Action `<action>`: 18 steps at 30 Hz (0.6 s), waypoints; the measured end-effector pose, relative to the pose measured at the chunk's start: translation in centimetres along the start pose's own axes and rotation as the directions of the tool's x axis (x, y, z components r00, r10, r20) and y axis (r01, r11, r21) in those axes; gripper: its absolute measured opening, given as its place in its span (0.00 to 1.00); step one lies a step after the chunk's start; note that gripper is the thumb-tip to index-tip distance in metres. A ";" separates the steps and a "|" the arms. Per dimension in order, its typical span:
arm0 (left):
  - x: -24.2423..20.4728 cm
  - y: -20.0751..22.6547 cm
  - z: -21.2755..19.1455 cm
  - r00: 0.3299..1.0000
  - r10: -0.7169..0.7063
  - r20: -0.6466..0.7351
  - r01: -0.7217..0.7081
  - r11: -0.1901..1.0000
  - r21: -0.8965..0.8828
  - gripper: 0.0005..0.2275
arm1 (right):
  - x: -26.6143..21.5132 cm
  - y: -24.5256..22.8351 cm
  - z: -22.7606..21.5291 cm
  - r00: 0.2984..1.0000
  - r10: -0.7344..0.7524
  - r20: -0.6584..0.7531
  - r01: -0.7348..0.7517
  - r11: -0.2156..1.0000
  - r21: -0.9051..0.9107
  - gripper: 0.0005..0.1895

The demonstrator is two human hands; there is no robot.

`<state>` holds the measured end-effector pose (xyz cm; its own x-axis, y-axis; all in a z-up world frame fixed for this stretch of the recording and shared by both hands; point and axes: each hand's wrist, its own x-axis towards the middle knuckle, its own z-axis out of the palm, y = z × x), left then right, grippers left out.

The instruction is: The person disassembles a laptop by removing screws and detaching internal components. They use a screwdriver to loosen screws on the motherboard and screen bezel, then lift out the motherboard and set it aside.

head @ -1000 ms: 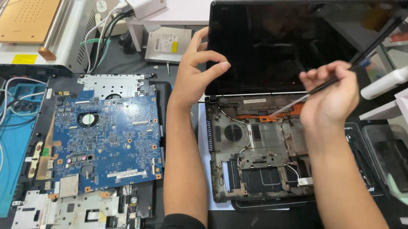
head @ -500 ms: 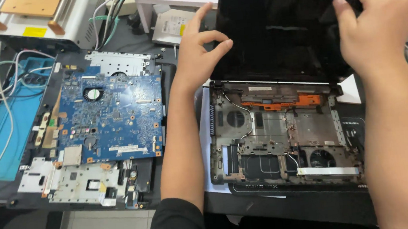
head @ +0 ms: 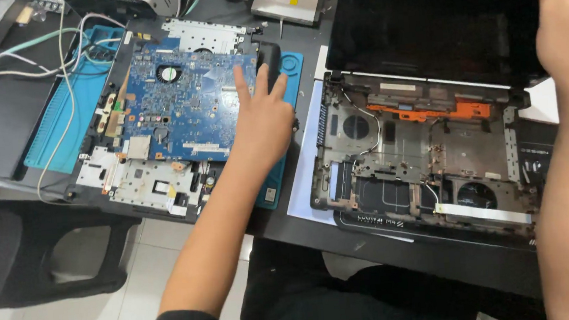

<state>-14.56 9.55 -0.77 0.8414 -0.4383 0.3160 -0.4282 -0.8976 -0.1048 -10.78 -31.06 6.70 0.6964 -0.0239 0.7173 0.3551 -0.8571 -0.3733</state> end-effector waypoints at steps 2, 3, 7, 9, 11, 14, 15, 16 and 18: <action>-1.3 -0.3 0.3 0.998 0.046 0.042 -0.048 0.998 0.045 0.06 | -0.2 -0.9 0.1 0.997 0.080 0.018 -0.080 0.997 0.009 0.18; -1.7 -0.6 0.4 0.992 0.110 0.061 -0.114 0.991 0.071 0.06 | -0.4 -1.0 0.2 0.973 0.224 0.063 -0.228 0.971 0.068 0.20; -2.6 -1.1 0.7 0.964 0.227 0.135 -0.242 0.964 0.106 0.07 | -1.2 2.2 0.5 0.955 0.261 0.138 -0.281 0.948 0.149 0.22; -2.5 -1.2 0.8 0.962 0.239 0.135 -0.255 0.960 0.119 0.07 | -0.4 0.0 0.0 0.945 0.302 0.127 -0.314 0.945 0.090 0.23; -2.3 -1.3 0.9 0.956 0.258 0.138 -0.276 0.953 0.127 0.07 | -0.2 -1.2 -0.5 0.930 0.350 0.112 -0.354 0.935 0.027 0.24; -2.3 -1.8 0.6 0.960 0.241 0.144 -0.254 0.963 0.085 0.06 | -0.5 -1.4 -0.8 0.876 0.475 0.082 -0.470 0.880 -0.068 0.27; -2.4 -2.1 0.5 0.960 0.257 0.114 -0.263 0.964 0.040 0.06 | -0.7 -1.1 -0.8 0.935 0.345 0.082 -0.347 0.938 0.008 0.22; -2.0 -2.2 0.4 0.956 0.282 0.078 -0.282 0.959 -0.008 0.06 | -0.9 -0.7 -1.2 0.975 0.213 0.066 -0.218 0.973 0.075 0.19; -1.6 -2.9 -1.2 0.964 0.265 0.008 -0.258 0.945 -0.203 0.07 | -0.6 -2.4 -2.9 1.000 0.010 0.016 -0.010 1.000 -0.005 0.15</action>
<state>-15.03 12.90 0.15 0.7006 -0.6607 0.2694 -0.6882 -0.7254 0.0107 -13.85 -30.48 8.87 0.7097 -0.0248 0.7041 0.3445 -0.8596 -0.3775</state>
